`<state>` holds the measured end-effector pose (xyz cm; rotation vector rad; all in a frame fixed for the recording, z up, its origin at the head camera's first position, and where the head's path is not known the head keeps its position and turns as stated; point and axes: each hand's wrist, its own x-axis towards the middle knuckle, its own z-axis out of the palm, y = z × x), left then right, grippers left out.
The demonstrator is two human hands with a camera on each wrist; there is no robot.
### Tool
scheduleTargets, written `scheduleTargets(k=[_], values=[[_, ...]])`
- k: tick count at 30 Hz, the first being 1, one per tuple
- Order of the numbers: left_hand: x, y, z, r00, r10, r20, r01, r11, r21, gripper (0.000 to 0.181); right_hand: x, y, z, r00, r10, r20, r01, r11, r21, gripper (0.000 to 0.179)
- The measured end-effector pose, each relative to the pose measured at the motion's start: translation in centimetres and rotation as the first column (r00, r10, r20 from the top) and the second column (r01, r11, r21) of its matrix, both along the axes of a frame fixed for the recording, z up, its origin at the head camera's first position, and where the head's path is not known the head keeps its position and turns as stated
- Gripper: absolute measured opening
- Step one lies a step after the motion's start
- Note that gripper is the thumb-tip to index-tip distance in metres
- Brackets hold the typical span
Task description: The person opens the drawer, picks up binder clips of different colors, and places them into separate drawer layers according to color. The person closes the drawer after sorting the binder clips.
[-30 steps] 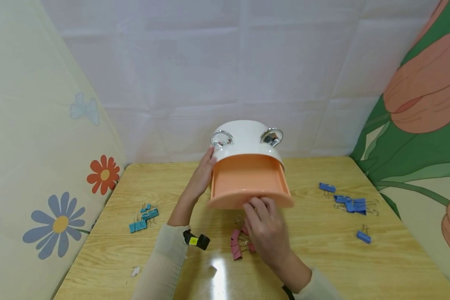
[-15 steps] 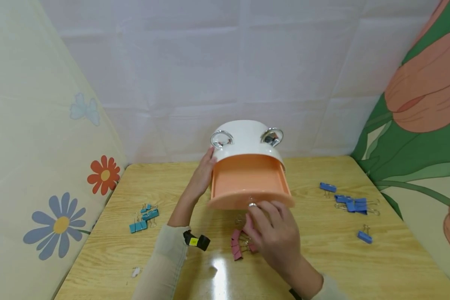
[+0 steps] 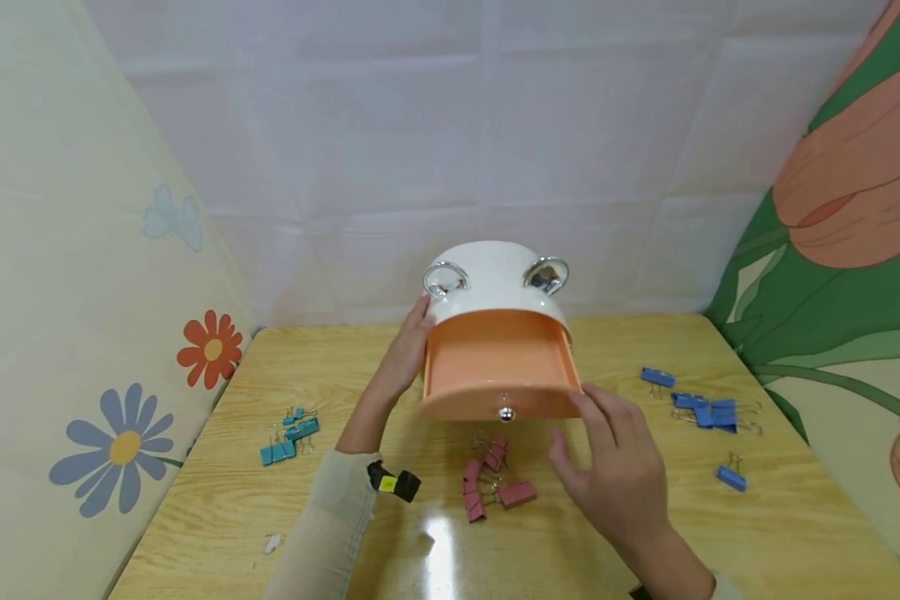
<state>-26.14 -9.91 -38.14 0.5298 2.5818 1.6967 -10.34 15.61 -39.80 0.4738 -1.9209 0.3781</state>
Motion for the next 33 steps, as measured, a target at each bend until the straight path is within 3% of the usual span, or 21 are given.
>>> scheduleTargets(k=[4, 10, 13, 16, 20, 28, 30, 33], values=[[-0.1, 0.2, -0.1, 1.0, 0.002, -0.015, -0.002, 1.0, 0.003, 0.063, 0.4, 1.5, -0.2, 0.986, -0.064, 0.154, 0.064, 0.998, 0.007, 0.055], [-0.1, 0.3, -0.3, 1.0, -0.009, -0.024, 0.01, 1.0, 0.006, 0.064, 0.7, 4.0, -0.9, 0.935, -0.125, 0.332, 0.13, 0.991, 0.008, 0.069], [-0.1, 0.3, -0.3, 1.0, -0.008, -0.024, 0.008, 1.0, 0.009, 0.063, 0.8, 5.1, -1.4, 0.906, -0.133, 0.401, 0.141, 0.99, 0.009, 0.064], [-0.2, 0.2, -0.3, 1.0, -0.001, -0.029, 0.001, 1.0, 0.007, 0.063, 0.9, 6.1, -1.8, 0.86, -0.141, 0.491, 0.156, 0.988, 0.011, 0.056], [-0.1, 0.3, -0.4, 0.999, 0.02, -0.042, -0.02, 1.0, 0.0, 0.063, 1.1, 7.3, -2.1, 0.769, -0.14, 0.624, 0.172, 0.985, 0.009, 0.057], [1.2, 0.0, -0.4, 0.994, 0.104, -0.018, -0.103, 0.994, 0.034, 0.063, 1.4, 10.6, -3.5, 0.62, -0.177, 0.765, 0.217, 0.975, 0.05, 0.053], [1.7, -0.3, -0.4, 0.993, 0.106, -0.05, -0.104, 0.993, 0.047, 0.06, 1.5, 11.4, -3.8, 0.605, -0.19, 0.773, 0.225, 0.972, 0.063, 0.053], [2.6, -0.7, -0.5, 0.985, 0.104, -0.137, -0.1, 0.994, 0.034, 0.055, 1.6, 12.5, -4.2, 0.602, -0.206, 0.772, 0.233, 0.969, 0.077, 0.054]])
